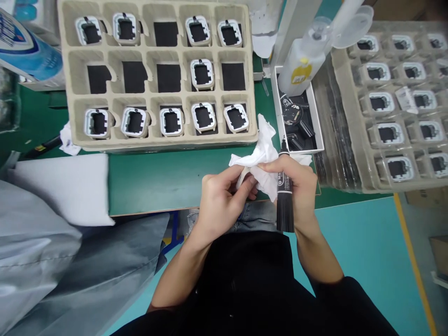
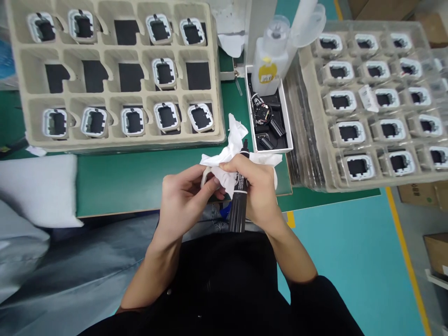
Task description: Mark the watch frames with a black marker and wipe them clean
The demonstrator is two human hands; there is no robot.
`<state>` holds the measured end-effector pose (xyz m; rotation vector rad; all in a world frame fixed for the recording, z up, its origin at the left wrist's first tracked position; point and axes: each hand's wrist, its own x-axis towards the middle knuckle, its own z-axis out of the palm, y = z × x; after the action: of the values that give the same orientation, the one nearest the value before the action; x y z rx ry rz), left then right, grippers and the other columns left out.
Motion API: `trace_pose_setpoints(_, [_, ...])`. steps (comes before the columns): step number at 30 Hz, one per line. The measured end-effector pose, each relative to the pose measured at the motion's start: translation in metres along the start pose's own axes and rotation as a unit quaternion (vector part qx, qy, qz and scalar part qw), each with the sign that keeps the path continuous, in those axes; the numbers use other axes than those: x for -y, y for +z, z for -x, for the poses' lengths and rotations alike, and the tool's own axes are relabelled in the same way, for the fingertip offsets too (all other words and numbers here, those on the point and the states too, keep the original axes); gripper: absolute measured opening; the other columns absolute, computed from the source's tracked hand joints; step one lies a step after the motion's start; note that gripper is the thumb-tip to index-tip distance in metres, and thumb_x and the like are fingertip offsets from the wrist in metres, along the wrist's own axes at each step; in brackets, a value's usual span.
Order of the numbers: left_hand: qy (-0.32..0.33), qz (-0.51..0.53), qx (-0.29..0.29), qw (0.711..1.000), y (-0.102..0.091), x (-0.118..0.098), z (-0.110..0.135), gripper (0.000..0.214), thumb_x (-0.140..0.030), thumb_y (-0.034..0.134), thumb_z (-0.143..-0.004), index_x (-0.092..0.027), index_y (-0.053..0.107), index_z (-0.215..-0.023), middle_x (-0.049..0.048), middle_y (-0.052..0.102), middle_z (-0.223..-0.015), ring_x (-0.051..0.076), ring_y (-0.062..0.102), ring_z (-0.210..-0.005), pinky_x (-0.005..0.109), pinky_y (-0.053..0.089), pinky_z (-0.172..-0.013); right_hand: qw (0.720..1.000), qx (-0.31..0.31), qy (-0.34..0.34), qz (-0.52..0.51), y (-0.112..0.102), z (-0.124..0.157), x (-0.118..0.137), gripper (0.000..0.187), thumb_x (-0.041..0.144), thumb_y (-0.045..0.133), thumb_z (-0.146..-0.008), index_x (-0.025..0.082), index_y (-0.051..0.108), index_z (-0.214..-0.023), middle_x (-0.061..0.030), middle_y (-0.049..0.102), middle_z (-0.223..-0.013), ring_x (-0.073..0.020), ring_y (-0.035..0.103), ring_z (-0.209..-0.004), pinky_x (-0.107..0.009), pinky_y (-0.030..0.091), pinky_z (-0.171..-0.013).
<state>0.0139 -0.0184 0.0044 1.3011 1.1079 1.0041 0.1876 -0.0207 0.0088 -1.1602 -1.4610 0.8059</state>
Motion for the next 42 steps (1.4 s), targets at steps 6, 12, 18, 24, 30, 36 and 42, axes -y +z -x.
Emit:
trace_pose_setpoints(6, [0.01, -0.004, -0.001, 1.0, 0.0, 0.0, 0.0, 0.02, -0.031, 0.076, -0.106, -0.02, 0.077, -0.09, 0.0016, 0.079, -0.074, 0.017, 0.076, -0.065, 0.027, 0.063, -0.064, 1.0, 0.009, -0.004, 0.004, -0.003, -0.001, -0.001, 0.012, 0.018, 0.08, -0.094, 0.029, 0.08, -0.088, 0.0075, 0.073, -0.069, -0.0135, 0.065, -0.06, -0.027, 0.05, -0.056])
trace_pose_setpoints(12, [0.011, 0.007, 0.005, 1.0, -0.001, 0.001, -0.001, 0.021, -0.033, 0.076, -0.106, -0.02, 0.076, -0.09, 0.0012, 0.079, -0.076, 0.017, 0.077, -0.067, 0.027, 0.063, -0.065, 1.0, 0.003, 0.002, -0.014, -0.002, -0.001, -0.003, 0.013, 0.018, 0.077, -0.095, 0.028, 0.079, -0.087, 0.0078, 0.071, -0.069, -0.0126, 0.063, -0.06, -0.026, 0.047, -0.056])
trace_pose_setpoints(18, [0.017, -0.021, 0.019, 0.999, -0.001, 0.001, -0.001, 0.018, -0.029, 0.074, -0.106, -0.02, 0.076, -0.091, 0.0007, 0.079, -0.074, 0.016, 0.076, -0.065, 0.026, 0.063, -0.063, 1.0, 0.004, -0.005, -0.015, -0.002, 0.0, -0.005, 0.011, 0.019, 0.078, -0.094, 0.028, 0.079, -0.087, 0.0073, 0.072, -0.069, -0.013, 0.063, -0.06, -0.027, 0.046, -0.056])
trace_pose_setpoints(24, [0.052, -0.053, 0.002, 0.997, 0.0, 0.0, -0.001, 0.015, -0.021, 0.073, -0.106, -0.019, 0.076, -0.092, 0.0, 0.081, -0.077, 0.013, 0.076, -0.064, 0.022, 0.06, -0.062, 1.0, 0.013, -0.015, -0.001, -0.003, 0.0, -0.004, 0.012, 0.018, 0.077, -0.095, 0.027, 0.078, -0.087, 0.0067, 0.071, -0.07, -0.0129, 0.062, -0.061, -0.027, 0.045, -0.057])
trace_pose_setpoints(30, [-0.015, 0.042, 0.0, 0.999, 0.001, -0.003, -0.001, 0.017, -0.029, 0.079, -0.104, -0.018, 0.078, -0.091, 0.0014, 0.082, -0.079, 0.015, 0.079, -0.066, 0.024, 0.067, -0.066, 1.0, 0.005, -0.012, -0.002, -0.006, 0.004, -0.006, 0.011, 0.019, 0.08, -0.096, 0.027, 0.08, -0.091, 0.0058, 0.071, -0.071, -0.0135, 0.062, -0.063, -0.029, 0.046, -0.059])
trace_pose_setpoints(36, [-0.093, 0.16, 0.001, 0.983, 0.0, -0.013, -0.007, 0.019, -0.03, 0.089, -0.097, -0.015, 0.08, -0.093, 0.0082, 0.087, -0.091, 0.021, 0.086, -0.079, 0.026, 0.072, -0.068, 0.989, -0.143, -0.043, -0.011, -0.008, 0.007, -0.013, 0.006, 0.027, 0.087, -0.096, 0.032, 0.083, -0.096, 0.0004, 0.077, -0.082, -0.0219, 0.071, -0.073, -0.038, 0.055, -0.065])
trace_pose_setpoints(42, [-0.113, 0.229, 0.034, 0.966, -0.008, -0.013, -0.009, 0.017, -0.027, 0.087, -0.099, -0.015, 0.076, -0.094, 0.0077, 0.088, -0.093, 0.022, 0.088, -0.082, 0.026, 0.074, -0.072, 0.987, -0.156, -0.042, 0.019, -0.003, 0.006, -0.01, 0.005, 0.033, 0.085, -0.099, 0.034, 0.082, -0.096, -0.0025, 0.076, -0.083, -0.024, 0.071, -0.075, -0.042, 0.057, -0.065])
